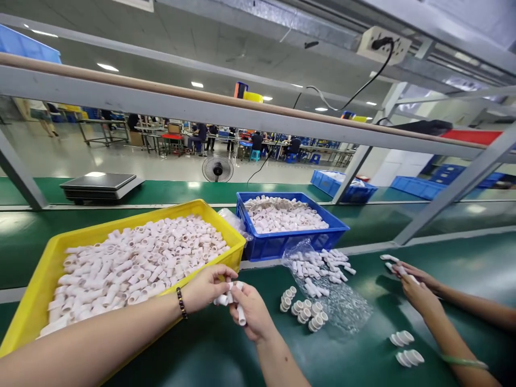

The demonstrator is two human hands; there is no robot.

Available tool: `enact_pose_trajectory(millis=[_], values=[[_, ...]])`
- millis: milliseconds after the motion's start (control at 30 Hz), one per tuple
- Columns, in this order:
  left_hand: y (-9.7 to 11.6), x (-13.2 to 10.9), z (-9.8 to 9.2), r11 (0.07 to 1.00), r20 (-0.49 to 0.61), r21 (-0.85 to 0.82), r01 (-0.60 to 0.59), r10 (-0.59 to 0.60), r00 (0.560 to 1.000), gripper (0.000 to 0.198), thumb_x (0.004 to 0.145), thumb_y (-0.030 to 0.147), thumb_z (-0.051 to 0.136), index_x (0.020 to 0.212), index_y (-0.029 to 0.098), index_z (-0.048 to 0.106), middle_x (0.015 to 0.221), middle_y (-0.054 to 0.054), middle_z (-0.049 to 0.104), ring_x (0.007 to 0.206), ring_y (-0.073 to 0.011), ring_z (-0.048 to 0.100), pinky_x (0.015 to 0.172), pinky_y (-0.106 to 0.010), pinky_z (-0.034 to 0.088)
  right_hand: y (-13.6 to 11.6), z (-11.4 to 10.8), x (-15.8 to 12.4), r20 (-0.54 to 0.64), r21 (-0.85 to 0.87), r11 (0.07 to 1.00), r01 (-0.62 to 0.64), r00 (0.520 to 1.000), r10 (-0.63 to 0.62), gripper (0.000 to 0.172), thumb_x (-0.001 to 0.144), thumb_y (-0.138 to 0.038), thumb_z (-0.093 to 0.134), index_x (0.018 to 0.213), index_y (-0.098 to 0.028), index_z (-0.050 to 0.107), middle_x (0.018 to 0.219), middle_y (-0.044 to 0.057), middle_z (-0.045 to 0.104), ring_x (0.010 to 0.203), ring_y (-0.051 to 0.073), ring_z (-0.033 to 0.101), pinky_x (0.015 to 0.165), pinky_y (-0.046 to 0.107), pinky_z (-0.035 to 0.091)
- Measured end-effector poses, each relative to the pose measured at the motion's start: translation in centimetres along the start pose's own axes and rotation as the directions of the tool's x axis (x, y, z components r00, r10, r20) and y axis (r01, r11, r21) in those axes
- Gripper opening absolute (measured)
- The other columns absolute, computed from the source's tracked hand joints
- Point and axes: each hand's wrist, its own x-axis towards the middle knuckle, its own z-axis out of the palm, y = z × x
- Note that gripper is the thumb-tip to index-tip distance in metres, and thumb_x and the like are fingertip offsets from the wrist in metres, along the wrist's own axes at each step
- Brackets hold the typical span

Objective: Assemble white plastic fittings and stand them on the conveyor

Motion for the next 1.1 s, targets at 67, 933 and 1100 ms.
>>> enact_pose_trajectory(millis=[67,933,1100], values=[[-0.1,0.0,-0.3,0.995,-0.016,0.082,0.062,-0.061,0.998,0.047,0.069,0.034,0.055,0.108,0.010,0.044,0.091,-0.007,0.048,0.049,-0.0051,0.045,0.040,-0.018,0.037,0.0,-0.3,0.0,-0.002,0.006,1.000,-0.010,1.000,0.010,0.035,0.078,-0.042,0.049,0.079,-0.009,0.040,0.058,0.000,0.043,0.036,0.000,0.030,0.031,0.013,0.017],[0.8,0.4,-1.3,0.979,0.017,-0.074,0.188,-0.187,0.982,0.042,0.068,0.046,0.054,0.089,0.012,0.039,0.065,0.002,0.047,0.040,-0.0034,0.036,0.034,-0.016,0.026,-0.6,-2.4,0.8,-0.147,0.634,0.771,-0.053,0.971,0.188,0.029,0.079,-0.037,0.046,0.098,-0.018,0.038,0.078,0.002,0.048,0.051,0.006,0.040,0.036,0.013,0.018],[0.3,0.6,-1.5,0.973,-0.041,-0.094,0.211,-0.216,0.976,0.035,0.073,0.042,0.049,0.091,0.013,0.039,0.062,0.002,0.046,0.040,-0.0033,0.034,0.034,-0.015,0.022,-0.7,-2.2,0.6,-0.181,0.594,0.803,-0.038,0.967,0.180,0.034,0.079,-0.038,0.046,0.104,-0.018,0.037,0.088,0.004,0.050,0.063,0.010,0.049,0.046,0.019,0.036]])
